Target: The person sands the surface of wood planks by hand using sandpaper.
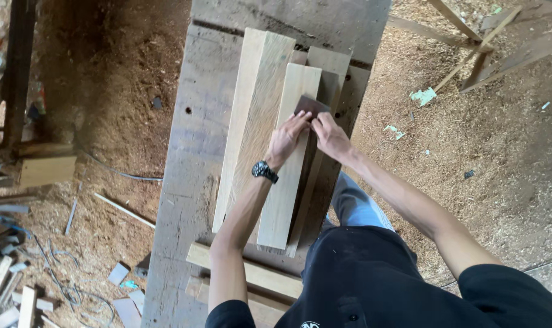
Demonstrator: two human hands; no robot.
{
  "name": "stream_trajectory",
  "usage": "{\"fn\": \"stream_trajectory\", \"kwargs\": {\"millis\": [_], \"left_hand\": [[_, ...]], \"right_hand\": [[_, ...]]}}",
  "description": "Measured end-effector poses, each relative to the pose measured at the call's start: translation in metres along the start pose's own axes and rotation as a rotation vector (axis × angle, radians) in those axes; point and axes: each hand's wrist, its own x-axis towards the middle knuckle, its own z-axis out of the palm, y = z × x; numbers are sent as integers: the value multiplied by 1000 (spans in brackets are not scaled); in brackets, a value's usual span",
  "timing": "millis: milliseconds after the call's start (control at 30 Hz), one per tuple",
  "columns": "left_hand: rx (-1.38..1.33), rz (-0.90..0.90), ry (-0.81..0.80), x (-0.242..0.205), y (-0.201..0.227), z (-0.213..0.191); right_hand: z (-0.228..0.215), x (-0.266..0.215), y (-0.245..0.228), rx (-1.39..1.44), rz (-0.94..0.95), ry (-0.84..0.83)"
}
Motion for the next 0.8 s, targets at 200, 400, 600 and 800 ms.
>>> {"fn": "stream_trajectory", "kwargs": {"millis": [200,400,600,800], "left_hand": [[-9,-12,111,88,-27,2],[73,-50,145,82,-41,29],[154,-104,82,-17,-30,26],[148,-205,35,-173,13,12]], "right_hand": [[-17,82,57,-100,-55,136],[-13,86,36,104,235,-8],[22,19,-19,-112,-33,129],[47,-76,-130,65,-23,-64]]}}
